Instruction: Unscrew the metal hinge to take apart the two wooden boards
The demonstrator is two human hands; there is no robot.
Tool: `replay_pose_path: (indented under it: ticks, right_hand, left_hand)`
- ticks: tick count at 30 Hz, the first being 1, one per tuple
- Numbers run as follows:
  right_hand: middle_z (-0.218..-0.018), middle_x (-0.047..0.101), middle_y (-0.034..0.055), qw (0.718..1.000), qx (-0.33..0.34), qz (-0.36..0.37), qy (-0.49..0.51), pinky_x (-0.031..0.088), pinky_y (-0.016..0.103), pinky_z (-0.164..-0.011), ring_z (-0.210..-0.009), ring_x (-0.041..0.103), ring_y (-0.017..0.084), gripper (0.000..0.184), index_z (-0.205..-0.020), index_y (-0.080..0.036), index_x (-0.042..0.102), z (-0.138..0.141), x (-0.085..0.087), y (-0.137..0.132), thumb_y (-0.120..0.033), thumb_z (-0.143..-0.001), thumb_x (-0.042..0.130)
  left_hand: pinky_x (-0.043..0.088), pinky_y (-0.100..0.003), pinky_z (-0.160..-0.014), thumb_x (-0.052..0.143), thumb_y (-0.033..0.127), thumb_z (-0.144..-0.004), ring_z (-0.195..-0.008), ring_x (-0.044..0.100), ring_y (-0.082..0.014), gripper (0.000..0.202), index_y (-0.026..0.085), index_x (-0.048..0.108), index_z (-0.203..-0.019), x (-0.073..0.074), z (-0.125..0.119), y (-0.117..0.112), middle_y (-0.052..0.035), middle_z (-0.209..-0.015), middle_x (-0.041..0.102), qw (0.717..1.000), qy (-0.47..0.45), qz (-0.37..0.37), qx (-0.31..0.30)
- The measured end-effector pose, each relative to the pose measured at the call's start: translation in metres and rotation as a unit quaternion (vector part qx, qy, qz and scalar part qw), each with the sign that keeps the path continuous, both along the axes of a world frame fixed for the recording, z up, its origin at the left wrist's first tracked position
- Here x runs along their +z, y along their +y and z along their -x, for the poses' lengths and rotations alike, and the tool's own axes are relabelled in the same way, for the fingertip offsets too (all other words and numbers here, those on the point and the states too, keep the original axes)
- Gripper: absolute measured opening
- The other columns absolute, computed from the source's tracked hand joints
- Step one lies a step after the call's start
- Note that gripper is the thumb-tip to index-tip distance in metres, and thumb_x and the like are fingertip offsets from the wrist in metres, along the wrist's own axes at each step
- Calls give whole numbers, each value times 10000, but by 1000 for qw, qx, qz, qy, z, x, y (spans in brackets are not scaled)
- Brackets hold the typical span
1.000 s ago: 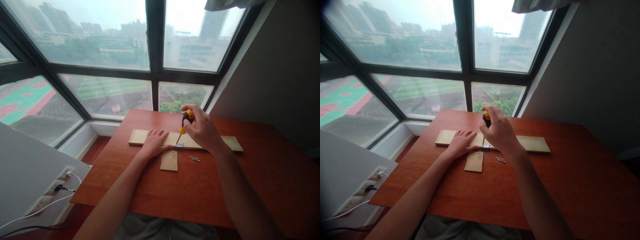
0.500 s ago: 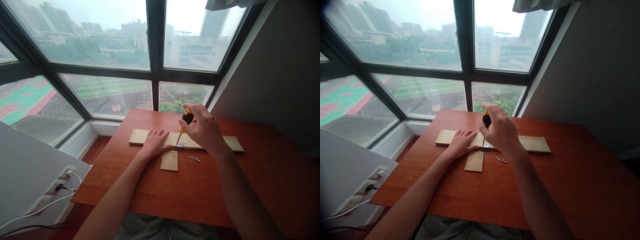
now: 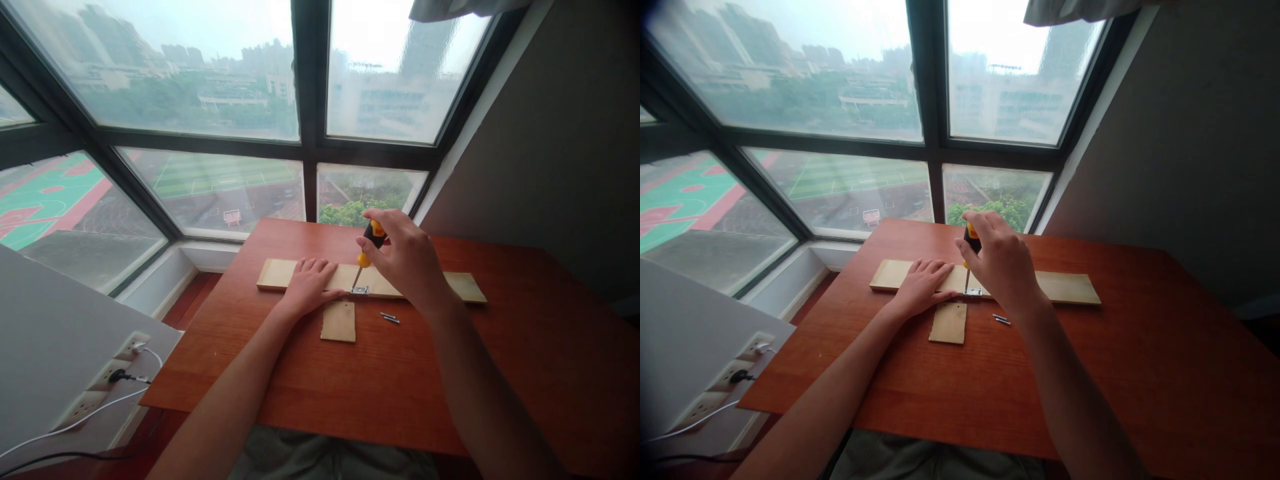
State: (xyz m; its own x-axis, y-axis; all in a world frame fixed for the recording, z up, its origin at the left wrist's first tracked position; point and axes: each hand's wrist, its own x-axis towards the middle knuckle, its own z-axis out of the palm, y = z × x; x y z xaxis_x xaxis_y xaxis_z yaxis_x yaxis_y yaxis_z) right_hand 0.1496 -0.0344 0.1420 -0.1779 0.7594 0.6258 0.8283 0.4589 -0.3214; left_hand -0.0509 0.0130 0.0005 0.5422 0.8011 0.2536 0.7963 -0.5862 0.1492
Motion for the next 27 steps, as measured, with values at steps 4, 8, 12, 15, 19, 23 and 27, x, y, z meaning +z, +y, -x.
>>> replay_pose_path:
  ticks: [4, 8, 12, 15, 19, 23, 27]
  right_hand:
    - [-1268, 612, 120, 999, 50, -13, 10, 517, 418, -905, -1138, 597, 267, 434, -1278, -195, 534, -2, 0, 0, -147, -848, 505]
    - [-1244, 618, 121, 999, 46, -9, 15, 512, 440, -918, -1133, 598, 277, 390, -1244, -203, 544, -1, 0, 1, -178, -856, 512]
    - [-1182, 647, 102, 1000, 8, -7, 12, 513, 462, -905, -1059, 625, 282, 307, -1192, -222, 587, -1, -2, 2, -276, -892, 548]
    - [-1211, 634, 112, 999, 12, -9, 37, 524, 441, -874, -1049, 629, 268, 450, -1307, -218, 499, -2, -3, 2, -187, -859, 520]
    - [-1211, 622, 122, 999, 32, -14, 35, 513, 423, -896, -1072, 614, 262, 413, -1234, -204, 523, -1, -3, 1, -150, -825, 510]
    - [-1159, 648, 107, 1000, 14, -4, 12, 509, 447, -885, -1011, 628, 269, 262, -1145, -217, 587, 0, 0, 0, -286, -898, 529]
    - [-1204, 642, 121, 999, 38, -2, 17, 502, 431, -889, -1089, 610, 271, 357, -1235, -203, 540, 0, 1, -2, -195, -884, 477]
  left_hand:
    - [260, -502, -1115, 469, 712, -865, -1250, 473, -310, 688, 261, 496, -1383, 0, 0, 0, -107, -1338, 572, 1000, 3, -2, -1]
    - [266, -500, -1115, 470, 710, -865, -1252, 475, -308, 688, 265, 490, -1389, 0, 0, 0, -105, -1331, 574, 1000, 4, -4, -1]
    - [264, -495, -1119, 469, 715, -863, -1262, 473, -305, 707, 262, 477, -1405, -2, 0, 1, -105, -1345, 569, 1000, 5, -6, 2]
    - [259, -492, -1126, 479, 728, -849, -1268, 475, -300, 747, 243, 462, -1416, -4, 0, 2, -107, -1355, 568, 1000, -1, -5, 5]
    - [256, -489, -1128, 480, 721, -854, -1266, 482, -299, 698, 247, 506, -1365, -4, 0, 2, -106, -1353, 574, 1000, -1, -2, 7]
    - [263, -491, -1123, 483, 702, -866, -1264, 486, -298, 662, 250, 520, -1348, -3, 0, 3, -105, -1352, 577, 1000, -2, 0, 9]
    - [256, -501, -1126, 481, 697, -871, -1273, 477, -301, 662, 239, 523, -1348, -4, 0, 4, -111, -1360, 573, 1000, -6, 2, 6]
